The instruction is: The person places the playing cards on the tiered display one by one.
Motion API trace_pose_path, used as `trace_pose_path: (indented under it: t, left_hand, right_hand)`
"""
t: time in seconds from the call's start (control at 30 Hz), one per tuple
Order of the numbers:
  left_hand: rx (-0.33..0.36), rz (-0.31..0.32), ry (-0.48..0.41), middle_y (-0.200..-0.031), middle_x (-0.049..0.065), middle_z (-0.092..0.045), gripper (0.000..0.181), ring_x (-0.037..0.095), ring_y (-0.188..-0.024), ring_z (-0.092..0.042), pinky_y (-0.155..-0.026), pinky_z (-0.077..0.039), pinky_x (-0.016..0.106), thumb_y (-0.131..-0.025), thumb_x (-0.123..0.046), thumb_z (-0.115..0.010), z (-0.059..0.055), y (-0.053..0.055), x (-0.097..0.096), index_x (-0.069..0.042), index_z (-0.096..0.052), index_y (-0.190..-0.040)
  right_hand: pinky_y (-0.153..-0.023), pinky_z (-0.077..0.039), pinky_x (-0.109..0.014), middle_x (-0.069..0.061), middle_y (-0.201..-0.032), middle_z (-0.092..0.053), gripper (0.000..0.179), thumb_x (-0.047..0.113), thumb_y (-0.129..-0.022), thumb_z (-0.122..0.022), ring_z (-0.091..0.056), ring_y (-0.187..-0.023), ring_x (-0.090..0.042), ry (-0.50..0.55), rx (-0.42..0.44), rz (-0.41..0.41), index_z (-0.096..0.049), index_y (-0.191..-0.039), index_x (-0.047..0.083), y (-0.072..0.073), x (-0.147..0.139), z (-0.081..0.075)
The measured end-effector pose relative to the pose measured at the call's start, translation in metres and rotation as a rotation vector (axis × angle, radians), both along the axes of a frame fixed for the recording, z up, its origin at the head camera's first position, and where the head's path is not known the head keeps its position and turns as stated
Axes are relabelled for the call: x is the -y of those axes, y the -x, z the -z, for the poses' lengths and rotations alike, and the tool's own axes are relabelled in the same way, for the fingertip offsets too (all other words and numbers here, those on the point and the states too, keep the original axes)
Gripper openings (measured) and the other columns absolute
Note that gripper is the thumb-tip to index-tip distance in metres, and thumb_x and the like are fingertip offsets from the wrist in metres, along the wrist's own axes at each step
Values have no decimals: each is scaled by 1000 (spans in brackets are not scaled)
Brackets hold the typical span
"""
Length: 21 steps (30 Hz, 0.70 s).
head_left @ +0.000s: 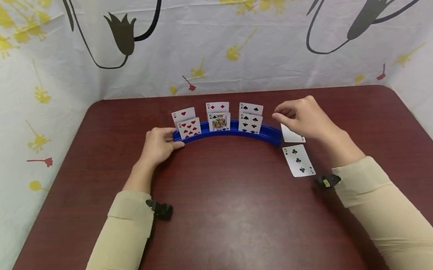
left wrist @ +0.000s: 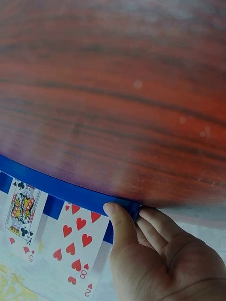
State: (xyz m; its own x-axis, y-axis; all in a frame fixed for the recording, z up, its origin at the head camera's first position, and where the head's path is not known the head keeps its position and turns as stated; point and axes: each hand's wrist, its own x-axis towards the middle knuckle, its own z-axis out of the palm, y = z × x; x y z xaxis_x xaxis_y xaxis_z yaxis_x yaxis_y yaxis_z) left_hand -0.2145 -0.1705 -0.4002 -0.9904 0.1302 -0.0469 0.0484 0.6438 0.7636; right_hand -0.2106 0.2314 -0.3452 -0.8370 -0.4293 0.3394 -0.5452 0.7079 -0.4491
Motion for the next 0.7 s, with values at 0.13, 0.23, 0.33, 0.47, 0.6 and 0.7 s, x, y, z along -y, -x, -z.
trace_pose_path:
  t: [0.13, 0.23, 0.33, 0.47, 0.6, 0.7]
  left_hand:
    - [-1, 0, -1, -122, 25, -68, 47, 34, -111, -69, -95, -55, 45, -89, -10, -79, -1, 0, 0, 5, -65, -131]
    - [2, -4, 2, -122, 25, -68, 48, 34, -112, -69, -95, -55, 45, -89, -10, -80, -1, 0, -1, 5, -65, -132]
    - [5, -4, 5, -123, 25, -68, 48, 34, -112, -68, -95, -55, 45, -89, -10, -80, -1, 0, -1, 5, -64, -132]
    - [1, -2, 3, -121, 25, -68, 48, 34, -111, -69, -95, -55, 45, -89, -10, -80, 0, 0, -1, 5, -65, -131]
    - [0, -1, 3, -121, 25, -69, 48, 34, -111, -69, -94, -55, 45, -89, -10, -80, 0, 0, 0, 5, -65, -131]
    - [1, -2, 4, -122, 25, -68, 48, 34, -112, -68, -95, -55, 45, -88, -11, -80, 0, -1, 0, 5, -65, -132]
  right_hand:
    - [-62, -59, -43, -13, -84, -76, 15, 13, -96, -72, -74, -69, -26, -9, 1, 12, -77, -99, -1, 0, -5, 2]
    - [-62, -59, -43, -13, -84, -76, 15, 13, -96, -71, -73, -66, -24, -12, 4, 17, -77, -99, -1, 0, -8, 3]
    - [-62, -59, -44, -13, -84, -76, 15, 13, -96, -71, -74, -67, -25, -21, 2, 27, -77, -99, -1, 0, -12, 3]
    - [-65, -59, -47, -15, -84, -76, 15, 13, -95, -72, -75, -72, -29, -40, 13, 45, -77, -99, -1, -1, -17, 4]
    - [-69, -59, -49, -15, -85, -76, 15, 13, -95, -71, -75, -74, -30, -57, 31, 65, -76, -96, -2, -1, -21, 5]
    - [-71, -58, -50, -15, -85, -76, 15, 12, -95, -70, -75, -75, -30, -70, 43, 79, -76, -95, -2, -1, -24, 7]
